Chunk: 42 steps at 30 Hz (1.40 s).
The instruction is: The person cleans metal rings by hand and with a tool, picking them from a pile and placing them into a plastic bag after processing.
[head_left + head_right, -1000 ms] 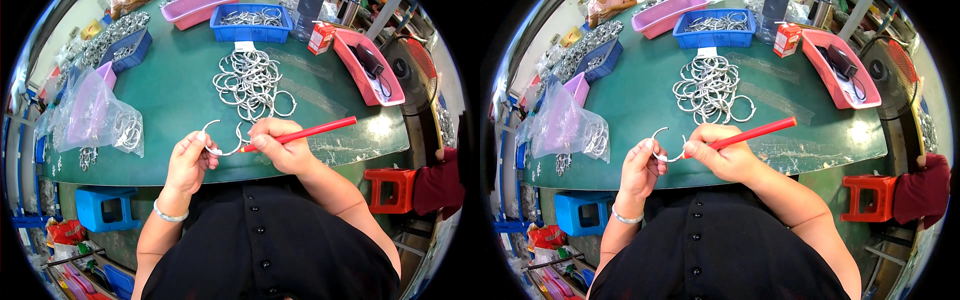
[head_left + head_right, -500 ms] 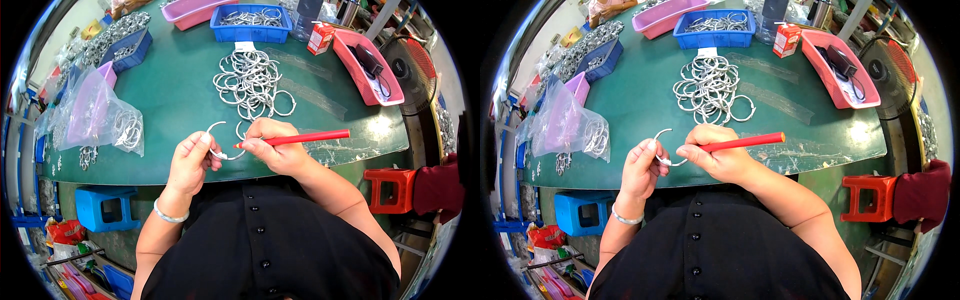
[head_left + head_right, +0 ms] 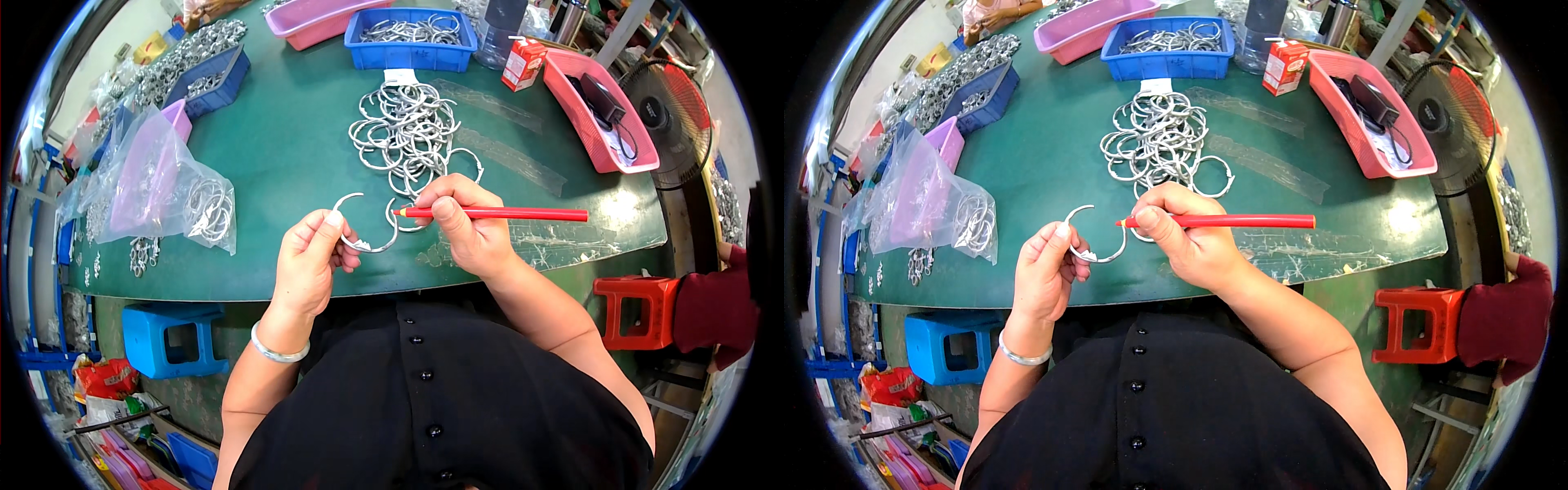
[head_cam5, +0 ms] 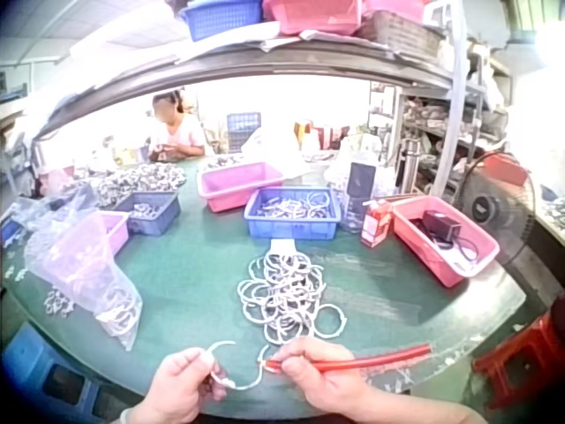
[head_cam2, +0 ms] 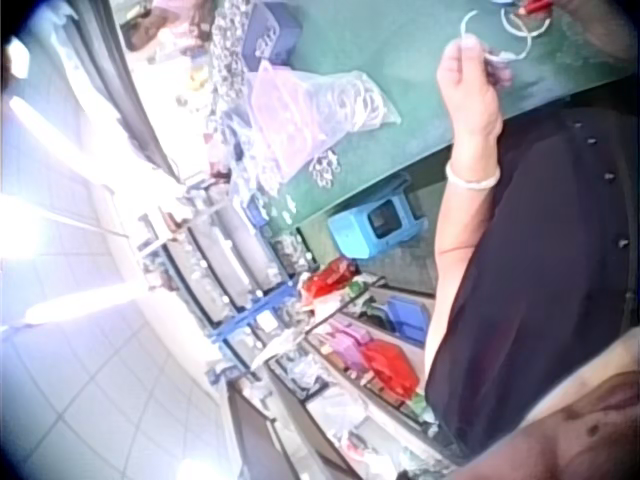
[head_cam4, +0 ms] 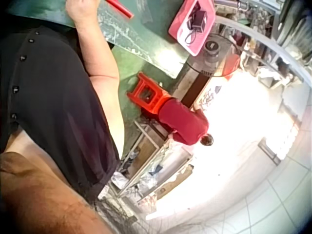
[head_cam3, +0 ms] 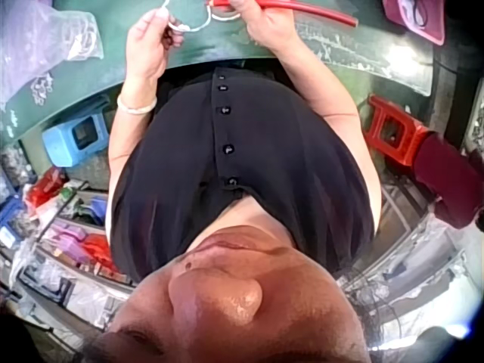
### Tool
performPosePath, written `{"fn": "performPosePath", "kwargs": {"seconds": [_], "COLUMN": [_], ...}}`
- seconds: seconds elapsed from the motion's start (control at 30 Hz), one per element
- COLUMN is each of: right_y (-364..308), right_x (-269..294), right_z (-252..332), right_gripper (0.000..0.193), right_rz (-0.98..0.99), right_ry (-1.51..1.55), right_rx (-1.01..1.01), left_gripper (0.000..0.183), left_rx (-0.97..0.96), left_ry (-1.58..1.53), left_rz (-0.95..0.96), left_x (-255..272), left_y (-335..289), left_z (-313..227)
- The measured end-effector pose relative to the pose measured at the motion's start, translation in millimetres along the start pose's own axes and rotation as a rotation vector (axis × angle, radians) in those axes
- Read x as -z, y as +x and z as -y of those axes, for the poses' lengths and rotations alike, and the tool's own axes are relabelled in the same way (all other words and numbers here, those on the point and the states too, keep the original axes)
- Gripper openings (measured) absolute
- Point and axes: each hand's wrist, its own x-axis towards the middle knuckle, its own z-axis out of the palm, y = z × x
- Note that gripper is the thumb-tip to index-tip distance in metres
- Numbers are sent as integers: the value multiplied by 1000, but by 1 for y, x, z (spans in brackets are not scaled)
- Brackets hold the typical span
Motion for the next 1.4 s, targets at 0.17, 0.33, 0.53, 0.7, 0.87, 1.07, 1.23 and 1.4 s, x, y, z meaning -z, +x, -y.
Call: {"fn": "performPosePath", "kwargs": {"seconds": [0.17,0.33,0.53,0.7,0.87,1.07,1.23,1.4], "right_y": [-1,-3,-3,-4,-6,-8,-10,-11], "right_x": [4,5,9,8,8,8,9,13], "right_z": [1,0,-3,-4,-1,-4,0,-3], "right_gripper": [24,29,34,29,29,25,22,22], "right_rz": [-3,-23,4,11,12,18,2,-7], "right_ry": [-21,0,-35,-15,-35,-39,-33,-44], "right_rx": [-3,5,43,42,27,22,-15,-8], "left_gripper": [25,22,20,21,21,20,20,21], "left_rx": [3,-148,-304,-290,-291,-297,-433,-761], "left_ry": [-51,-28,74,45,29,32,175,531], "left_rz": [2,-47,-54,-63,-53,-77,-120,-363], "left_x": [3,1,5,8,8,11,20,48], "left_y": [0,-1,1,2,2,-1,-7,-12], "left_z": [-1,0,-11,-16,-17,-19,-40,-95]}}
